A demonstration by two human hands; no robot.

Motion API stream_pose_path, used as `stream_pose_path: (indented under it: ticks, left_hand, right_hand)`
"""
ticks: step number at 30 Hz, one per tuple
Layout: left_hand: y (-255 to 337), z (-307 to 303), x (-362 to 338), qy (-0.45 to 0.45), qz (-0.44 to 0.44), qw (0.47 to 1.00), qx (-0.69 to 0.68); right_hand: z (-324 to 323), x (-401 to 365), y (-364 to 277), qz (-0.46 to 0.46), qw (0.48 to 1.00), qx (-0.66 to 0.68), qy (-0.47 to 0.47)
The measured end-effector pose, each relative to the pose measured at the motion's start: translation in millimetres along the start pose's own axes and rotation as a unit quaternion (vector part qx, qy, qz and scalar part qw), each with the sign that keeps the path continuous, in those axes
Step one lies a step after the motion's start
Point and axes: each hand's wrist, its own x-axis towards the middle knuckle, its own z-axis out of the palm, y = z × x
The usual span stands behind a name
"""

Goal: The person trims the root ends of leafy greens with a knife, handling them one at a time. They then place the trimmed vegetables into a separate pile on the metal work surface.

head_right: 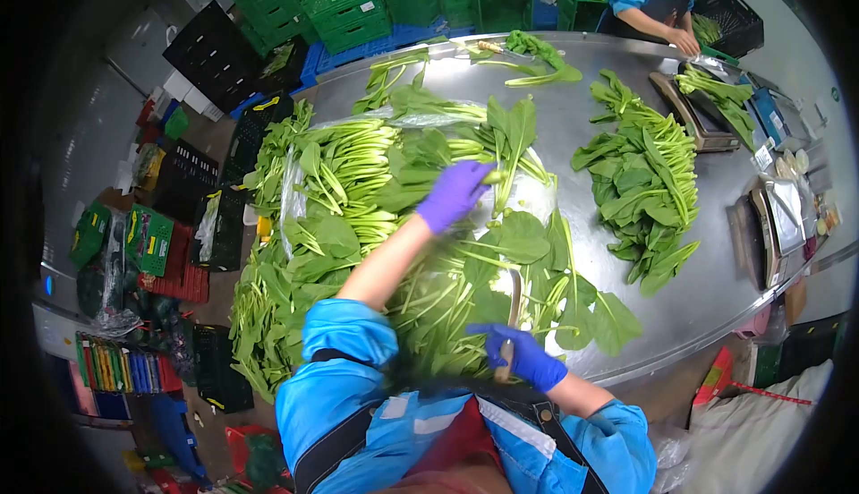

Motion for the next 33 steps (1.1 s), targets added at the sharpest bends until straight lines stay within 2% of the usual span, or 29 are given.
stream_pose_path:
  ticks: [1, 2, 3, 5, 7, 8, 9, 12, 13, 15, 16, 17, 19, 20, 21, 23, 24, 25, 27, 28, 31, 32, 33]
  left_hand:
    - [23, -36, -1, 0.047, 0.032, 0.998, -0.009]
    - [41, -66, -7, 0.039, 0.027, 0.999, -0.008]
    - [59, -91, -17, 0.038, 0.018, 0.999, -0.03]
    - [75, -105, -48, 0.033, 0.001, 0.998, -0.053]
    - [85, -108, -82, -0.089, -0.14, 0.953, -0.253]
    - [89, -109, -95, -0.164, -0.225, 0.887, -0.367]
    - [95, -108, -108, -0.168, -0.235, 0.884, -0.368]
    - [115, -93, -147, -0.139, -0.31, 0.828, -0.446]
    - [119, -88, -156, -0.139, -0.313, 0.827, -0.446]
    - [126, -81, -171, -0.076, -0.263, 0.884, -0.378]
    - [122, -78, -177, -0.091, -0.281, 0.892, -0.343]
    - [122, -76, -186, -0.09, -0.284, 0.891, -0.342]
    - [137, -90, -187, -0.019, -0.333, 0.859, -0.387]
    - [137, -93, -187, -0.019, -0.332, 0.861, -0.384]
    - [135, -96, -184, 0.006, -0.307, 0.889, -0.34]
    - [140, -93, -184, 0.049, -0.263, 0.929, -0.255]
    - [140, -88, -181, 0.051, -0.262, 0.929, -0.257]
    - [142, -82, -178, 0.048, -0.259, 0.929, -0.259]
    - [148, -71, -172, 0.045, -0.261, 0.927, -0.267]
    - [152, -68, -171, 0.032, -0.248, 0.947, -0.203]
    - [156, -68, -172, 0.021, -0.244, 0.946, -0.212]
    - [154, -67, -172, 0.032, -0.251, 0.918, -0.304]
    - [149, -68, -171, 0.033, -0.249, 0.919, -0.304]
  right_hand:
    - [-5, 3, -9, -0.05, 0.995, -0.08, 0.019]
    - [3, 8, -23, -0.096, 0.979, -0.141, 0.11]
    - [-6, 15, -36, -0.15, 0.958, -0.197, 0.143]
    - [9, 17, -73, -0.245, 0.862, -0.397, 0.196]
    - [29, 26, -87, -0.286, 0.761, -0.541, 0.214]
    - [33, 35, -85, -0.347, 0.687, -0.601, 0.215]
    - [38, 41, -81, -0.34, 0.695, -0.597, 0.213]
    - [49, 53, -67, -0.371, 0.613, -0.669, 0.198]
    - [50, 54, -63, -0.369, 0.616, -0.668, 0.196]
    - [51, 54, -54, -0.289, 0.6, -0.724, 0.18]
    - [43, 57, -48, -0.318, 0.579, -0.731, 0.171]
    - [28, 60, -45, -0.317, 0.58, -0.732, 0.167]
    - [-12, 62, -43, -0.249, 0.54, -0.78, 0.196]
    - [-31, 58, -38, -0.265, 0.538, -0.772, 0.21]
    - [-21, 56, -42, -0.27, 0.536, -0.773, 0.209]
    - [28, 32, -49, -0.248, 0.695, -0.646, 0.196]
    - [57, 22, -56, -0.22, 0.788, -0.552, 0.161]
    - [69, 26, -53, -0.222, 0.787, -0.551, 0.166]
    - [81, 31, -50, -0.299, 0.802, -0.51, 0.085]
    - [78, 33, -47, -0.301, 0.801, -0.509, 0.088]
    - [68, 42, -42, -0.288, 0.822, -0.485, 0.07]
    - [67, 38, -44, -0.256, 0.848, -0.46, 0.071]
    - [67, 34, -47, -0.222, 0.87, -0.434, 0.073]
